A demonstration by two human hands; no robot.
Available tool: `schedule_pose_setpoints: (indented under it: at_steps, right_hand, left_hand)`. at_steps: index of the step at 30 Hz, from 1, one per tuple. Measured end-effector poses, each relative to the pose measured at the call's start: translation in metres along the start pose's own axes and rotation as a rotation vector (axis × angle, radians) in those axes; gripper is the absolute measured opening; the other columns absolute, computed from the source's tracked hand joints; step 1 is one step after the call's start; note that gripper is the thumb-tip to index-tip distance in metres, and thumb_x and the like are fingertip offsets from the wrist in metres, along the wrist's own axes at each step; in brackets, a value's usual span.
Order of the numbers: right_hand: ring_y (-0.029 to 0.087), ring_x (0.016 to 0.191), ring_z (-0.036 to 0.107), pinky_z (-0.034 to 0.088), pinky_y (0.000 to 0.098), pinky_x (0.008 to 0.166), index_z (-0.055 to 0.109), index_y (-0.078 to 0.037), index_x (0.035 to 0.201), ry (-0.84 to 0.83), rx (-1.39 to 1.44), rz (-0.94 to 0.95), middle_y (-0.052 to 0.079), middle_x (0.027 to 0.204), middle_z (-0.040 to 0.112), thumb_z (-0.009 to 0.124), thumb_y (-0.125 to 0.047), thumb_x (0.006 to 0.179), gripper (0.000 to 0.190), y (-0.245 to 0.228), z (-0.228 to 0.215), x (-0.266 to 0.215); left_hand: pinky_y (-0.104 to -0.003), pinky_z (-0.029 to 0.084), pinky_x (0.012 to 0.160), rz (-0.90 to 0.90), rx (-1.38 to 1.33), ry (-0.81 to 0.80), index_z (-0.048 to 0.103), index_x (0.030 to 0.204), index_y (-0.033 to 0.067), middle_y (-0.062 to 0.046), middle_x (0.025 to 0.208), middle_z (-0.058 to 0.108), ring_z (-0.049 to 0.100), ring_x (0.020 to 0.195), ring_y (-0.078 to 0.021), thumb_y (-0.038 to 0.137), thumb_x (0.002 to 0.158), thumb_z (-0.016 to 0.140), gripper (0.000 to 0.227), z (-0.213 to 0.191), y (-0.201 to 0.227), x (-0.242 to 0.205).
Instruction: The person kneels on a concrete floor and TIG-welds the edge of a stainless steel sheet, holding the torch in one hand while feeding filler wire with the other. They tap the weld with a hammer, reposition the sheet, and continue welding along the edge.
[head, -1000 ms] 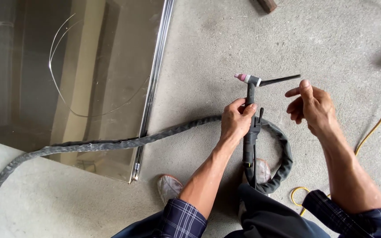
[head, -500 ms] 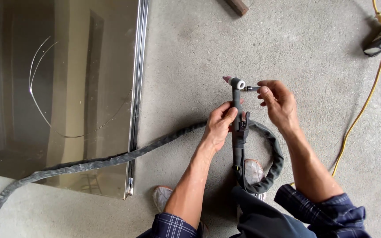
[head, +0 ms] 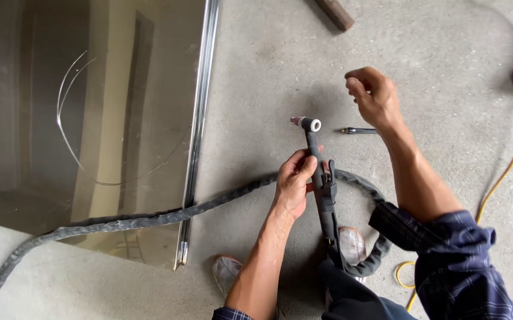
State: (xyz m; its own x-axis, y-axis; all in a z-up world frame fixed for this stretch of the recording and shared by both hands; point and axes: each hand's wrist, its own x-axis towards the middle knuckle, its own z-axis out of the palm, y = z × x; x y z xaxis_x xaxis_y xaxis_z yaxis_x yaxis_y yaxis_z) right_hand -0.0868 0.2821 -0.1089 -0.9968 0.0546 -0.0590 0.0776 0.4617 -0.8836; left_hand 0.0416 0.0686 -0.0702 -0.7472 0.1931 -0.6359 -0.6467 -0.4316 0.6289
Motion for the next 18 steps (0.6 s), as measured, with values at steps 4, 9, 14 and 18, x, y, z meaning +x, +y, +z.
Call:
schedule_pose_setpoints:
  at_steps: [4,9,14,18]
  right_hand:
    - [0.023,0.096,0.068,0.059,0.0352,0.084,0.063,0.003,0.127,-0.038,0.407,0.23,0.019,0.106,0.068,0.059,-0.02,0.112,0.028,-0.04,0.011,-0.032]
    - [0.022,0.091,0.068,0.058,0.0344,0.082,0.062,0.005,0.123,-0.032,0.551,0.311,0.017,0.1,0.068,0.06,-0.022,0.11,0.031,-0.044,0.017,-0.078]
    - [0.026,0.09,0.067,0.058,0.0383,0.079,0.061,0.009,0.123,0.03,0.65,0.398,0.02,0.094,0.066,0.055,-0.021,0.109,0.034,-0.062,0.003,-0.119]
    - [0.022,0.081,0.065,0.058,0.0367,0.074,0.068,0.001,0.119,0.148,0.477,0.387,0.015,0.088,0.067,0.064,-0.022,0.105,0.027,-0.045,-0.006,-0.144]
  left_hand:
    - [-0.035,0.064,0.065,0.029,-0.084,-0.03,0.067,0.133,0.0096,-0.016,0.101,0.072,0.069,0.088,-0.0204,0.03,0.1,0.069,0.039,-0.016,-0.009,0.004]
    - [-0.036,0.065,0.065,0.024,-0.109,-0.054,0.066,0.133,0.0078,-0.016,0.102,0.07,0.068,0.087,-0.0194,0.03,0.1,0.069,0.04,-0.01,-0.007,0.008]
    - [-0.035,0.066,0.063,0.01,-0.139,-0.069,0.066,0.127,0.0048,-0.017,0.099,0.072,0.072,0.085,-0.0216,0.026,0.096,0.074,0.038,0.02,0.009,0.005]
    - [-0.036,0.065,0.065,0.037,-0.112,-0.072,0.066,0.121,0.006,-0.018,0.096,0.073,0.072,0.084,-0.0214,0.024,0.094,0.076,0.035,0.035,0.011,0.006]
